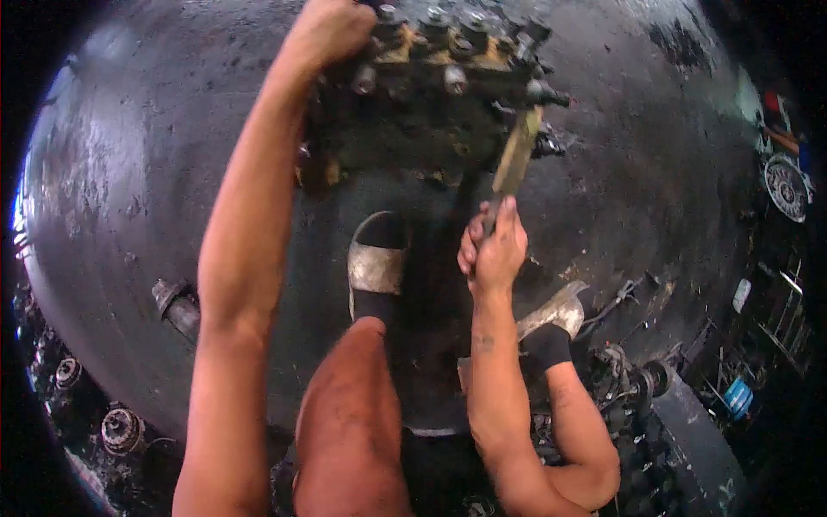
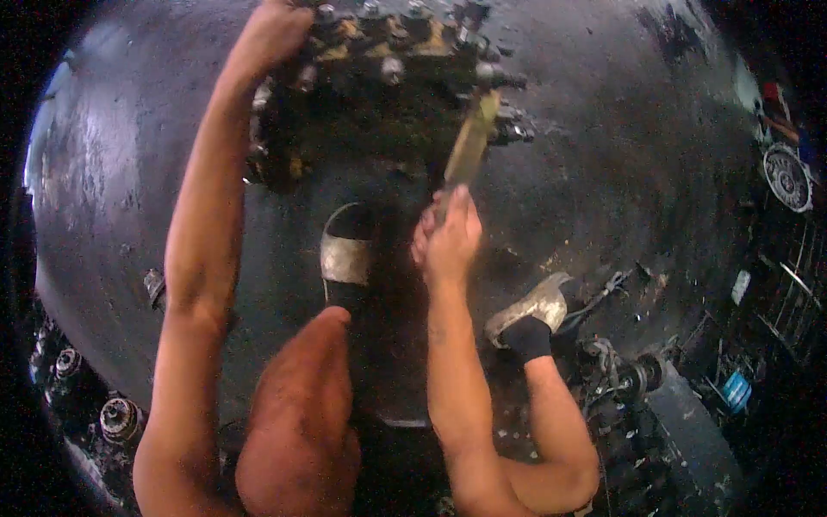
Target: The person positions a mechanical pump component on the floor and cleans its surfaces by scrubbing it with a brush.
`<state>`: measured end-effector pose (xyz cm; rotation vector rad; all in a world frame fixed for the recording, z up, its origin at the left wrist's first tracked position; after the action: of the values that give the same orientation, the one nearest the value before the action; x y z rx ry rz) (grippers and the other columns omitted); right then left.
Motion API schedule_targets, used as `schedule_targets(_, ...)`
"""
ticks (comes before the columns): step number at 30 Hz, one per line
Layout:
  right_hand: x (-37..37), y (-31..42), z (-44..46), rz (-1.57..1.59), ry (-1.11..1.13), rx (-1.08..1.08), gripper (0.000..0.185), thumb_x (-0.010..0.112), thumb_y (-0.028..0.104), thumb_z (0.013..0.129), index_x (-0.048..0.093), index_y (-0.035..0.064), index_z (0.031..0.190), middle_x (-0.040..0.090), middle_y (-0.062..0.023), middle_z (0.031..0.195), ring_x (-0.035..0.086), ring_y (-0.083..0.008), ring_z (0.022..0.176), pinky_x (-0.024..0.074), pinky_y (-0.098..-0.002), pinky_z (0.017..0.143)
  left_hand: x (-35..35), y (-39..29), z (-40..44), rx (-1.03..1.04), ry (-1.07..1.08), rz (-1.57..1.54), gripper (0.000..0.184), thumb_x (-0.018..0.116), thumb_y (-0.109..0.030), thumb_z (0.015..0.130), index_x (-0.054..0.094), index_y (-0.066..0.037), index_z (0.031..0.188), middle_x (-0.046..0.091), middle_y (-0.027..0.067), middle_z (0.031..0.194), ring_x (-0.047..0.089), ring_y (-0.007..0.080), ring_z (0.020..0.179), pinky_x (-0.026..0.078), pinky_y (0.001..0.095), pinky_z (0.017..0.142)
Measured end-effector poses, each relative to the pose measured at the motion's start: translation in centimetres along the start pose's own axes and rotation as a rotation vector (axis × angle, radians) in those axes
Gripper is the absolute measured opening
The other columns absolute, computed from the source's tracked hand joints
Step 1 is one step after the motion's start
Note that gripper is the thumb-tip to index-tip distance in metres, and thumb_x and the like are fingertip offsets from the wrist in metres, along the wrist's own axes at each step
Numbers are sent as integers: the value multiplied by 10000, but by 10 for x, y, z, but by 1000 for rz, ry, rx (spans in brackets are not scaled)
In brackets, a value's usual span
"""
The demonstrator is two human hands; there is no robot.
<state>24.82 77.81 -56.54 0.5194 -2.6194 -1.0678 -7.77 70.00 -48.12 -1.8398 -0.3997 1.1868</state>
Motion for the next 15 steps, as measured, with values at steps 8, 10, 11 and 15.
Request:
schedule_targets(8,-47,5,15,-281,13,-52,538,449,572,998,552,44,1015,424,5,597,361,-95,363,265,-257,292,23,10,11,139,-118,-20,301,589,-18,653,750,-62,904,678,254,922,661,441,889,552,464,825)
schedule_targets(10,-60,8,7,-343,89,10,509,449,582,995,511,77,998,408,10,597,356,-86,358,256,-250,286,19,2,7,82,-57,20,317,570,-30,690,750,-66,949,684,238,958,662,426,928,548,428,855)
schedule_targets(11,-66,10,1,-345,84,3,509,449,582,995,511,77,998,408,10,597,356,-86,358,256,-250,286,23,0,9,87,-57,13,317,570,-30,690,750,-66,949,684,238,958,662,426,928,548,428,855)
schedule_targets(15,-77,2,-24,-349,-32,49,430,454,534,1012,524,112,973,414,17,607,368,-81,367,273,-238,287,21,3,9,99,-113,31,294,571,-30,697,749,-70,927,680,243,914,659,434,905,551,447,832)
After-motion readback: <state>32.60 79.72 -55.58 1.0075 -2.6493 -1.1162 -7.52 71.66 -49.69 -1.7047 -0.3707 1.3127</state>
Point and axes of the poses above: each hand's wrist, its own z-axis towards the middle knuckle, its own x-axis out of the palm, y = z × x, the point moved 7 cm from there along z, towards the middle knuckle
